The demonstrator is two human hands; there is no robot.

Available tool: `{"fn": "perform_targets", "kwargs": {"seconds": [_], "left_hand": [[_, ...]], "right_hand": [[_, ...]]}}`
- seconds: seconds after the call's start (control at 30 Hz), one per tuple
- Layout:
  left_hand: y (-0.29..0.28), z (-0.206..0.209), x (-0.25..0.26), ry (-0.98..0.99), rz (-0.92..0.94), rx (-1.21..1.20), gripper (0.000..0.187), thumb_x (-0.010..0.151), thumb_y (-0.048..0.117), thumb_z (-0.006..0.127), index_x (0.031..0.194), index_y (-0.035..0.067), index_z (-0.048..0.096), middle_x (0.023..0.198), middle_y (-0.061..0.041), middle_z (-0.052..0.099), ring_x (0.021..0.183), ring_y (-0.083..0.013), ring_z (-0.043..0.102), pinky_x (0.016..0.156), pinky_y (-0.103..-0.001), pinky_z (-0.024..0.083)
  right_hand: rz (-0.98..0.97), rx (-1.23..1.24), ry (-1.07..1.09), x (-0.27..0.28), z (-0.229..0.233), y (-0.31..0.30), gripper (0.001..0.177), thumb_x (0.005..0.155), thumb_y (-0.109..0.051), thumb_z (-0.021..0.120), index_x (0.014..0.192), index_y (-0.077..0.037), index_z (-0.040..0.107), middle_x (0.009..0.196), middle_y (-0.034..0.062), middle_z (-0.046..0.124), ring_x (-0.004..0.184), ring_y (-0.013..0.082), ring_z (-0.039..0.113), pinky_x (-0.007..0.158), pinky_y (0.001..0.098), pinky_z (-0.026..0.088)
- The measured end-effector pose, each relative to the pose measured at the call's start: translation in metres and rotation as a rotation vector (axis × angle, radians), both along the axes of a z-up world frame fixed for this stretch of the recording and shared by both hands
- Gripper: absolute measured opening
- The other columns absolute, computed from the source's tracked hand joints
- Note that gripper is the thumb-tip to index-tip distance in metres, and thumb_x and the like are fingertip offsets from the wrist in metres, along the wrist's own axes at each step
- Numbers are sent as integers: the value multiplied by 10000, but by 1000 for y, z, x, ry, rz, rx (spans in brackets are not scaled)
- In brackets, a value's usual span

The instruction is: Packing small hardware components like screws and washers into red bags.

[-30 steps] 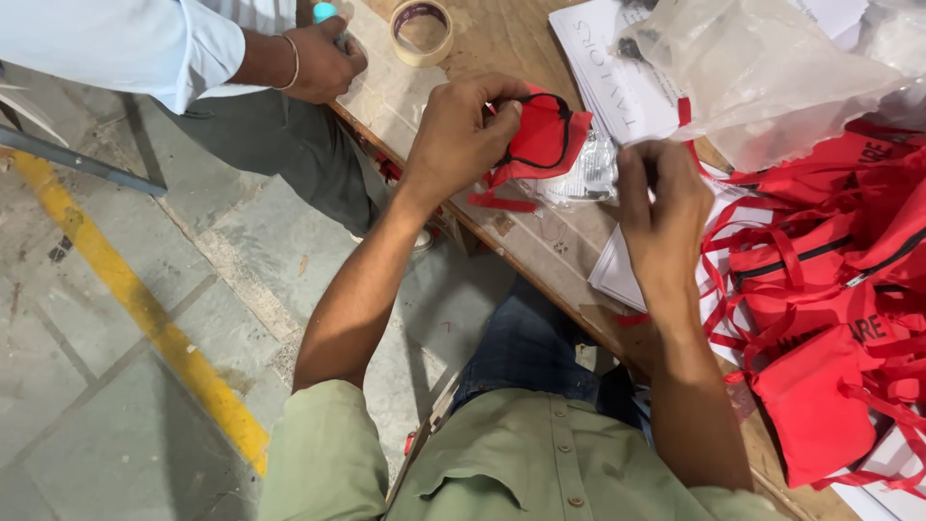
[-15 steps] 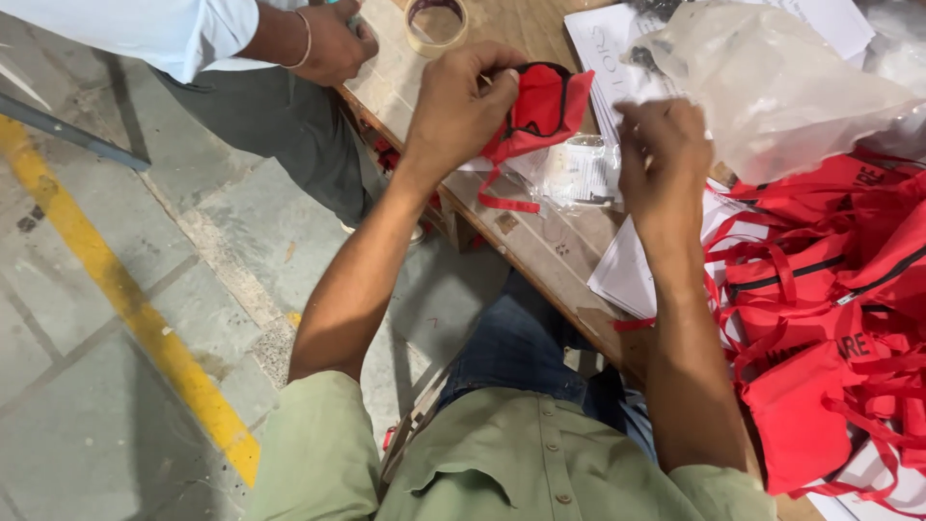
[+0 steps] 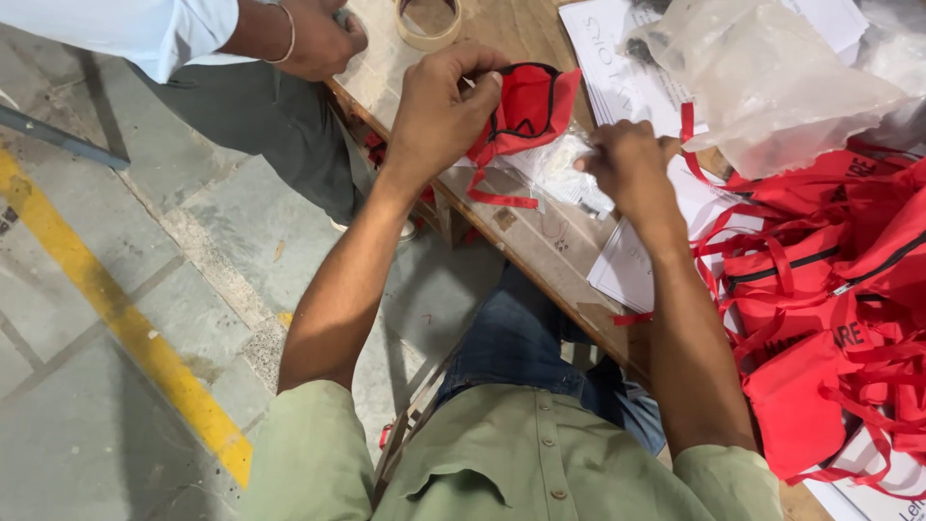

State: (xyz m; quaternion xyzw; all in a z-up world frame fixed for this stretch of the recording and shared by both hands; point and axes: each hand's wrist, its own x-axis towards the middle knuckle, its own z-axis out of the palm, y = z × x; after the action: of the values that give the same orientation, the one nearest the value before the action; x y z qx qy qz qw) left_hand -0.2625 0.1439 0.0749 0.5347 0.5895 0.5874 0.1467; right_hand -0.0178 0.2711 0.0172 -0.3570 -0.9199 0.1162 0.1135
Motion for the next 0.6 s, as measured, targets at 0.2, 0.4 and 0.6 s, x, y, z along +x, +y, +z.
{"fn": "perform_targets", "kwargs": {"seconds": [0.2, 0.4, 0.6], "left_hand": [[-3, 4, 2, -46, -23, -38, 188, 950, 82, 626, 1065, -6, 745, 908, -50, 758, 715, -81, 691, 652, -255, 549], [-2, -6, 2, 38, 3, 36, 186, 930, 70, 653, 1060, -20, 751, 911, -99, 729, 752, -109, 698, 646, -272, 538], [-3, 2, 19, -82, -25, -190, 242, 919, 124, 638, 1100, 17, 758, 780, -123, 777, 635, -120, 707, 594, -291, 552]], "right_hand": [[-162, -493, 265, -14, -10, 15, 474, 814, -399, 839, 1107, -59, 688, 881, 83, 652, 865, 263, 605, 894, 576, 465], [117, 461, 55, -30, -30, 4, 721, 488, -527, 919, 1024, -73, 756, 843, 172, 687, 714, 335, 630, 584, 518, 457], [-51, -456, 260, 15, 0, 8, 464, 842, -210, 928, 1102, 42, 639, 781, 141, 550, 705, 216, 501, 638, 360, 406]]}}
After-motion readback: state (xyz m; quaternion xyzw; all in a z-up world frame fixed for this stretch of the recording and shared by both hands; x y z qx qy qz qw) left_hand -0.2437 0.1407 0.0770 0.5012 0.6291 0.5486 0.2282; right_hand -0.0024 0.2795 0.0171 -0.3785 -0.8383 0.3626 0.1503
